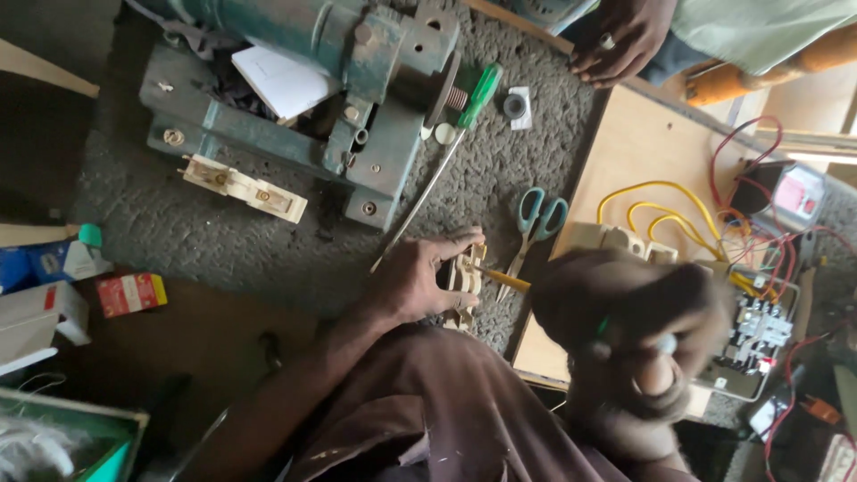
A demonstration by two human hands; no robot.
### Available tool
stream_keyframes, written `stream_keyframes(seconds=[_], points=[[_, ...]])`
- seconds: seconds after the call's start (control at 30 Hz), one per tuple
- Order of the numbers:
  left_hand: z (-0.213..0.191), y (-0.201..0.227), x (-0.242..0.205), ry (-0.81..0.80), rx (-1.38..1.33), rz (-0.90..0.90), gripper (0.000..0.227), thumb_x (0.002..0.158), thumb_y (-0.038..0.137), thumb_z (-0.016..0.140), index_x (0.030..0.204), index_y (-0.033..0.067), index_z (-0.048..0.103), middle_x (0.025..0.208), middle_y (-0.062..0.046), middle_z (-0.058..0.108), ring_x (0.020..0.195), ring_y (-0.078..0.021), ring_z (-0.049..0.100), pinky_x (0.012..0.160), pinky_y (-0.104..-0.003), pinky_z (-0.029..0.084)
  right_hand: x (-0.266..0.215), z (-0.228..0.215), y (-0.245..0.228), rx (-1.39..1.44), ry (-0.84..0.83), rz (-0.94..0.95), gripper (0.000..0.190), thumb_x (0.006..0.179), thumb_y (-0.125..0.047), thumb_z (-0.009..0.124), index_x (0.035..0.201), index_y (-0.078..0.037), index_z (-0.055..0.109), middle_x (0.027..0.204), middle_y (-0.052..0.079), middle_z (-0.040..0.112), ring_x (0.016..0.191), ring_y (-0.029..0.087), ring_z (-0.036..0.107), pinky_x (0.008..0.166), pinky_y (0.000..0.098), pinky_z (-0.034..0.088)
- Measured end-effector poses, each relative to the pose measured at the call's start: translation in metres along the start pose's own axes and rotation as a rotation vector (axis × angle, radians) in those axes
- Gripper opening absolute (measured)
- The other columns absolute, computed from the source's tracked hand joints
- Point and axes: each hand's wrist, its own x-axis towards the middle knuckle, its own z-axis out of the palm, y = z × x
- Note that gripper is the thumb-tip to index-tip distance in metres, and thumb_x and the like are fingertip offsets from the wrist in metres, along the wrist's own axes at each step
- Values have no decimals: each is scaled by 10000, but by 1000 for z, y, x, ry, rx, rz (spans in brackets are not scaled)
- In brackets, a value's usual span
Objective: The person assembles small beige plastic electrical components on a workbench. They use a green-handled screwdriver to tighten screws and a pair of scissors to trim wires. The person handles multiple components one at a time, placing them on a wooden board with other parts and tools.
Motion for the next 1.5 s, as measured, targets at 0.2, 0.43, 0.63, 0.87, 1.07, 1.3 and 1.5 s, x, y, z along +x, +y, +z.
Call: stream_keyframes(seconds=[0.2,0.43,0.63,0.87,1.07,1.3,1.5], points=[[4,-1,3,17,-29,61,887,646,203,952,1426,23,570,1496,-157,564,1382,-227,567,1152,-313,439,9,-32,11,222,-277,207,310,1096,-339,612,945,-75,553,726,73,524,563,215,489,531,368,438],[4,-1,-1,-11,55,-51,912,651,262,944,1457,77,558,1443,-134,611,1266,-208,653,1079,-295,506,3,38,-16,-225,299,147,419,1132,-358,629,950,14,561,812,117,529,623,240,471,565,373,405],[4,-5,2,-11,-61,34,925,651,231,933,1444,6,515,1494,-168,539,1312,-243,612,1086,-324,492,-7,-3,1,131,-41,183,514,992,-579,552,873,-81,509,542,2,479,422,127,444,407,314,376],[-1,-6,3,46,-231,230,446,948,152,757,1366,50,638,1424,-144,655,1293,-230,666,1059,-340,572,-8,-22,9,100,58,259,645,952,-747,474,855,-109,493,534,-11,407,367,98,363,370,300,343],[0,-12,19,-138,-103,20,311,972,144,674,1267,157,771,1069,-103,836,957,-230,788,844,-306,639,-13,2,8,-94,425,90,599,1018,-697,455,985,-99,453,554,48,402,400,124,351,386,290,348],[-6,2,12,32,-129,252,808,758,261,904,1463,102,542,1516,-160,555,1396,-262,548,1090,-386,523,-2,2,-3,-259,512,-102,514,1012,-623,488,1080,-116,437,646,75,454,425,139,458,381,335,406],[-2,7,2,-10,-46,-84,992,601,399,920,1471,125,529,1529,-105,537,1373,-248,550,1042,-390,536,5,9,-24,-399,565,-159,528,992,-626,466,1072,-105,431,641,83,449,374,123,409,335,323,357]])
